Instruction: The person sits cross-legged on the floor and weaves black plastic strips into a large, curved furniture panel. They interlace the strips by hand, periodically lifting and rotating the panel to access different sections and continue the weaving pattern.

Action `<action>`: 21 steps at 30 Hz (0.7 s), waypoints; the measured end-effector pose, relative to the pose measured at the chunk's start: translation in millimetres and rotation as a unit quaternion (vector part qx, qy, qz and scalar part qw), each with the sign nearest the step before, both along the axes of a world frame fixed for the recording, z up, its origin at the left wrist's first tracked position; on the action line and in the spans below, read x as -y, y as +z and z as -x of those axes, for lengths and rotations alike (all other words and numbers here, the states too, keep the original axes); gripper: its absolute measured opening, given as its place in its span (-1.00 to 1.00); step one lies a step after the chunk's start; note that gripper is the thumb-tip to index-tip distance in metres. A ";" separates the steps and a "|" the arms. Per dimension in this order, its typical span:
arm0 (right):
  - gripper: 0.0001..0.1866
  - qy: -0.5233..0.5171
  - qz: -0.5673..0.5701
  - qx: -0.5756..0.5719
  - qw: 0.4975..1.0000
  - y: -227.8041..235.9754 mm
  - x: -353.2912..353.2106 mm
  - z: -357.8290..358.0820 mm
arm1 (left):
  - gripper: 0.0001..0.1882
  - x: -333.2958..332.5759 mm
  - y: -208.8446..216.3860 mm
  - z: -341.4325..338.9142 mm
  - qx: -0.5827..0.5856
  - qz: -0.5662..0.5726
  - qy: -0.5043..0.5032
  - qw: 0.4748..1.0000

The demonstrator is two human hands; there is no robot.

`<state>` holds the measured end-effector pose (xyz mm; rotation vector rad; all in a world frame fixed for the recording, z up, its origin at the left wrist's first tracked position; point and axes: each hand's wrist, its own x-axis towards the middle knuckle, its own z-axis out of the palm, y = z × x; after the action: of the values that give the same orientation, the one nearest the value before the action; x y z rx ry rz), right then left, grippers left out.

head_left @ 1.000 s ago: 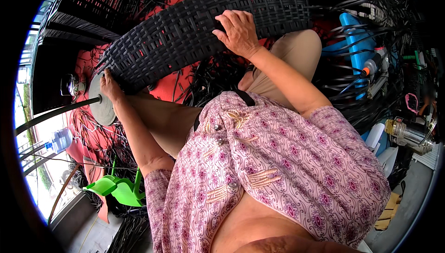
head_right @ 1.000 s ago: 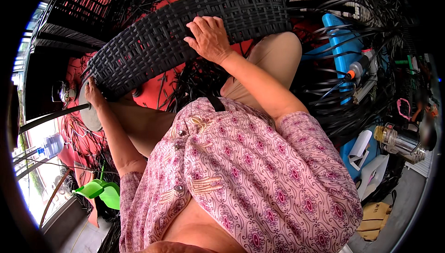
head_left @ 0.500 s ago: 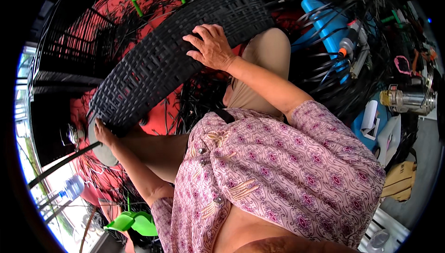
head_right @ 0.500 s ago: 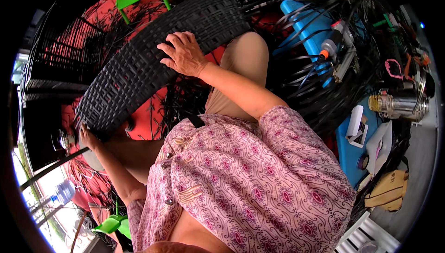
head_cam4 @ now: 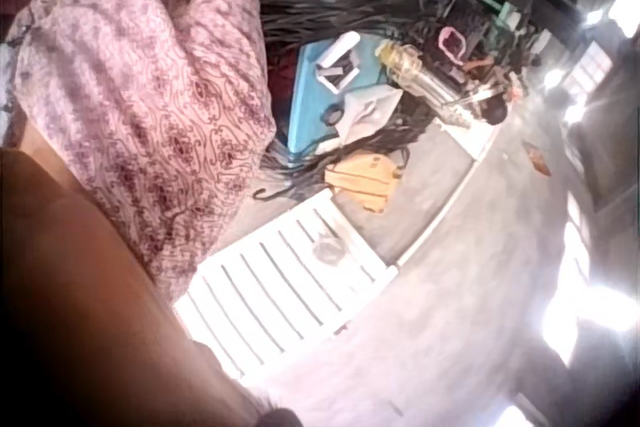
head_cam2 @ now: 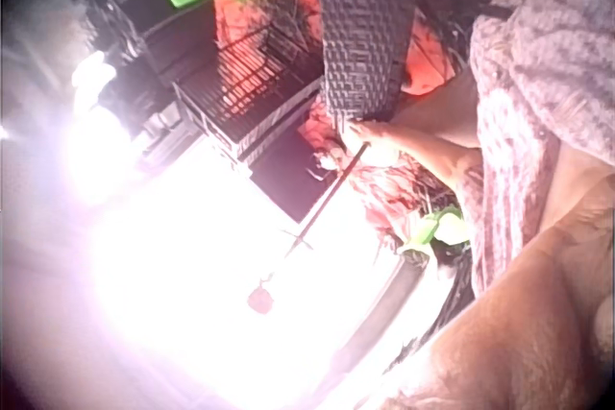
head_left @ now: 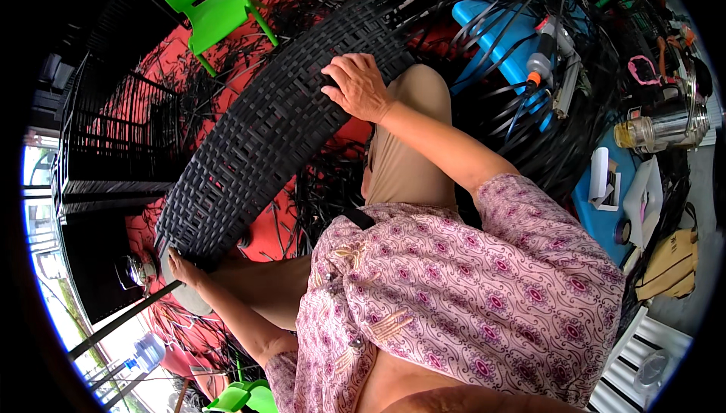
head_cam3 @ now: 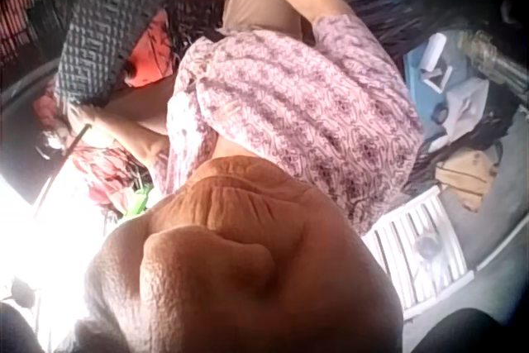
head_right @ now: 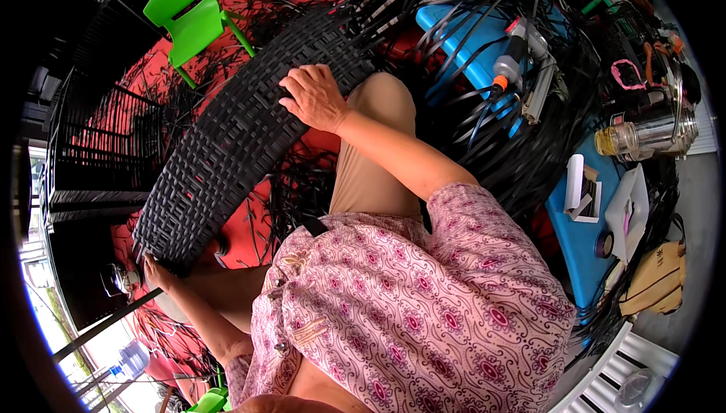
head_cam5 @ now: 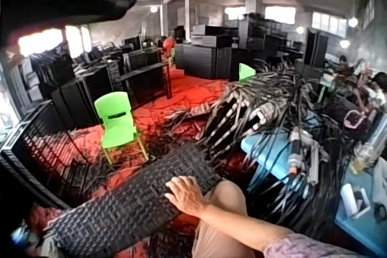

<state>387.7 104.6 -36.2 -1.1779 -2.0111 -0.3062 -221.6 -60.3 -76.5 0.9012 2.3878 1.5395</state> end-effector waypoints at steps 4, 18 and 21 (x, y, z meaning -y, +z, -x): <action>-0.64 0.001 0.000 0.018 1.000 2.2 -0.8 -16.9 | -0.43 -6.2 -3.7 -0.8 0.001 0.003 0.019 1.000; -0.44 -0.147 0.041 0.020 0.988 3.2 -5.9 -44.6 | -0.50 -0.9 -41.0 65.6 -0.215 0.156 -0.053 0.963; -0.39 -0.138 0.057 0.012 0.989 -0.6 -3.9 -45.7 | -0.55 -4.7 -38.8 67.5 -0.181 0.118 -0.047 0.975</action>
<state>433.4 108.5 -36.9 -1.5363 -1.9054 -0.3467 -289.1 -55.6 -115.3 1.3097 2.6481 1.1024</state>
